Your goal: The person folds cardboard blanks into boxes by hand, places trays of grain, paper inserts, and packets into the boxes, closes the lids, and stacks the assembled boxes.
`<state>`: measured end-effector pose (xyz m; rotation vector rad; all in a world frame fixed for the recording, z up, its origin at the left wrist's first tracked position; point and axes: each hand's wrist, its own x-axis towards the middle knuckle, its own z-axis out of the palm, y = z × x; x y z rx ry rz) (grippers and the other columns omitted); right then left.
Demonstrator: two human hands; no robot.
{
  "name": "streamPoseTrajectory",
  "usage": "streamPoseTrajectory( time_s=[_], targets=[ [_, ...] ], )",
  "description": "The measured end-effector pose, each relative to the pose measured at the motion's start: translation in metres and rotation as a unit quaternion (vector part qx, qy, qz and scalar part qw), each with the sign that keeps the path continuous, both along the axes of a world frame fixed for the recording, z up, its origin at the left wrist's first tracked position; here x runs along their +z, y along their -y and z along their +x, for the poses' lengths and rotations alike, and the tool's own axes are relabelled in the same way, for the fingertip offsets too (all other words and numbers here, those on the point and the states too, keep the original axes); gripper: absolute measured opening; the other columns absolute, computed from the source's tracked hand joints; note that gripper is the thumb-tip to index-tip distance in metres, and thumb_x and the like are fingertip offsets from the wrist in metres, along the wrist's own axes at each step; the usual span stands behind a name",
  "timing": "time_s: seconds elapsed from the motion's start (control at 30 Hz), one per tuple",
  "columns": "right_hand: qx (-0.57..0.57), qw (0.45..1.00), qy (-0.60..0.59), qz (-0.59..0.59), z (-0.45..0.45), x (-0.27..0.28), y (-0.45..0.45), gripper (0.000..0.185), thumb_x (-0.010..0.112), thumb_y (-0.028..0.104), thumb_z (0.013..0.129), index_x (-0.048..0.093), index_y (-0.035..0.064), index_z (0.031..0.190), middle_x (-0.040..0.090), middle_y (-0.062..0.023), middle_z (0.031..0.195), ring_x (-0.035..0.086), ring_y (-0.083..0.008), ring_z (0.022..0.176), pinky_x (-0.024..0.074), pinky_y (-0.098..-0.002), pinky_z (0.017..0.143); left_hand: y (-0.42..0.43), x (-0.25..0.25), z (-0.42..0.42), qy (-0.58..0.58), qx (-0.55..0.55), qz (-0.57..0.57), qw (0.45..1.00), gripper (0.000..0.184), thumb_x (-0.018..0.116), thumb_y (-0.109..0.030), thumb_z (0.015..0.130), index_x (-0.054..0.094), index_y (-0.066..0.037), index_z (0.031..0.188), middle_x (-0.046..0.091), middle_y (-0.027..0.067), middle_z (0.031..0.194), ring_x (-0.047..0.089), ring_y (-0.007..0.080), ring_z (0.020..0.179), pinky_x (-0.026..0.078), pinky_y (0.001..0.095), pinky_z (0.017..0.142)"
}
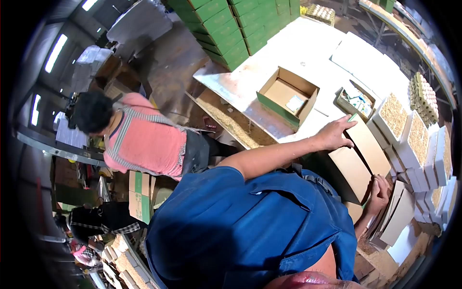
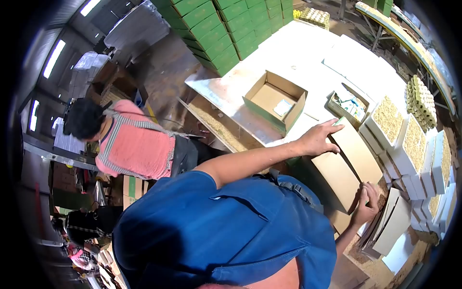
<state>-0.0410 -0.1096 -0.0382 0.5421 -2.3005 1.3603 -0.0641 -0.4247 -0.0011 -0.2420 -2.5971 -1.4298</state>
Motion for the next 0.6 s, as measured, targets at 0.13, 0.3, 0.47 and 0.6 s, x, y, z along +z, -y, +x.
streamPoseTrajectory(
  time_s=[0.13,0.3,0.47,0.6],
  targets=[
    [-0.053,0.969,0.174,-0.17,0.004,0.001,-0.05,0.044,0.054,-0.005,0.091,0.054,-0.0035,0.135,0.062,-0.0152,0.129,0.06,-0.0229,0.116,0.0473,-0.0331,0.099,0.005,-0.011,-0.007,-0.039,-0.007,-0.026,0.999,0.08,0.082,-0.037,0.073,0.051,-0.001,0.137,0.042,0.0296,0.144,0.047,0.0405,0.131,0.04,0.0398,0.108],
    [0.01,0.943,0.298,0.146,0.063,-0.033,-0.027,0.103,0.08,0.017,0.065,0.027,-0.0014,0.151,0.043,-0.0227,0.147,0.039,-0.0306,0.139,0.0322,-0.0397,0.114,0.001,-0.013,-0.016,0.017,-0.028,0.03,0.999,0.065,0.086,-0.026,0.069,0.062,0.005,0.121,0.062,0.0244,0.122,0.064,0.0322,0.108,0.05,0.0393,0.092],
    [-0.108,0.969,0.2,-0.093,0.07,0.014,0.041,0.064,0.082,0.013,0.07,0.055,-0.0042,0.125,0.067,-0.0155,0.112,0.062,-0.0231,0.105,0.0474,-0.0333,0.093,0.018,0.023,-0.016,-0.061,-0.067,-0.071,0.993,0.052,0.079,-0.026,0.08,0.065,-0.003,0.124,0.058,0.0206,0.135,0.061,0.0264,0.118,0.05,0.0363,0.095],
    [-0.245,0.959,0.139,-0.03,0.056,0.076,0.033,0.049,0.066,0.043,0.089,0.063,0.0098,0.125,0.071,-0.0189,0.093,0.069,-0.0366,0.085,0.0525,-0.041,0.074,0.036,0.092,-0.039,0.099,-0.172,-0.029,0.98,0.036,0.058,-0.032,0.097,0.069,-0.006,0.12,0.07,0.0164,0.115,0.065,0.0185,0.105,0.052,0.0302,0.088]
  ],
)
